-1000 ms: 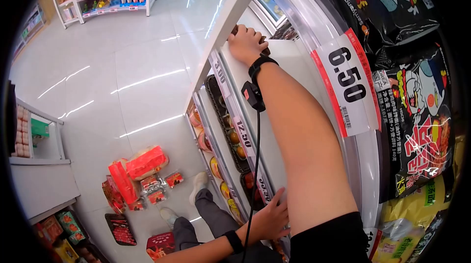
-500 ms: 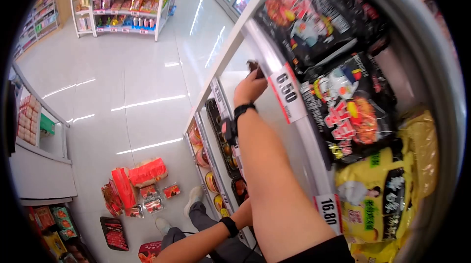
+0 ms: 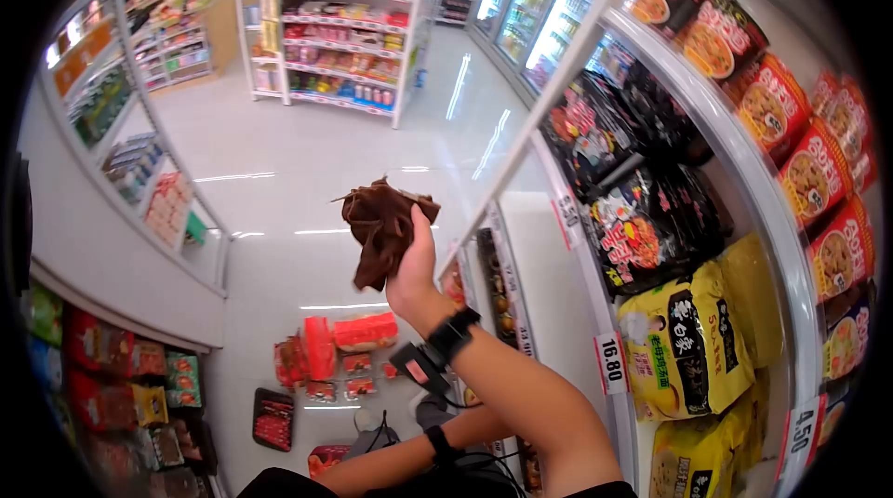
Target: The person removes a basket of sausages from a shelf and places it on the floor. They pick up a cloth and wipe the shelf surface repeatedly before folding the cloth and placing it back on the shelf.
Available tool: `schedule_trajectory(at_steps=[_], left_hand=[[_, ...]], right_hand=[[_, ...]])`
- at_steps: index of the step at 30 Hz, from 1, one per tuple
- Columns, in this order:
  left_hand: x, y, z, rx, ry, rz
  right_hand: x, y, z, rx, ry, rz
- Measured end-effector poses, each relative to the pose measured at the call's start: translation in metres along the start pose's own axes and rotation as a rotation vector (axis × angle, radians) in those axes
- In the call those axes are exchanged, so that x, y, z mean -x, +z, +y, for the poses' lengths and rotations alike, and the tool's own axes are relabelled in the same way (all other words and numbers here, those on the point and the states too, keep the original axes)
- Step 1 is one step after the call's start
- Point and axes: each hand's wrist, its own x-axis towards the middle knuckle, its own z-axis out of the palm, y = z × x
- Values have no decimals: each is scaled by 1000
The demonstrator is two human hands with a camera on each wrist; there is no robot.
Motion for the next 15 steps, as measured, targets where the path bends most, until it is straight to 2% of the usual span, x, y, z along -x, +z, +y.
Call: schedule_trajectory(at_steps=[1,3,5,7,8,10,11,12,14,15], left_hand=[[9,-20,4,-106,-5,-237],[43,-54,9,-87,-69,263],[60,-103,15,679,-378,332],[105,-109,-5,415,-428,170],[114,-131,4,344,-602,150],[139,-160,8,182,-707,248],[149,-177,9,-16,-673,274],[128,-208,25,-168,-711,535],[126,-247,39,-106,-789,451],[139,-250,38,-103,-805,447]], right_hand=[[28,25,-6,-60,129,-33],[61,49,-6,-143,225,-175],[92,66,-10,-205,363,-261],[118,75,-10,-227,431,-286],[128,77,-11,-231,441,-293],[147,77,-9,-231,533,-358],[156,74,-6,-242,547,-348],[163,72,-3,-244,562,-366],[173,63,3,-249,586,-377],[177,56,8,-230,578,-432]])
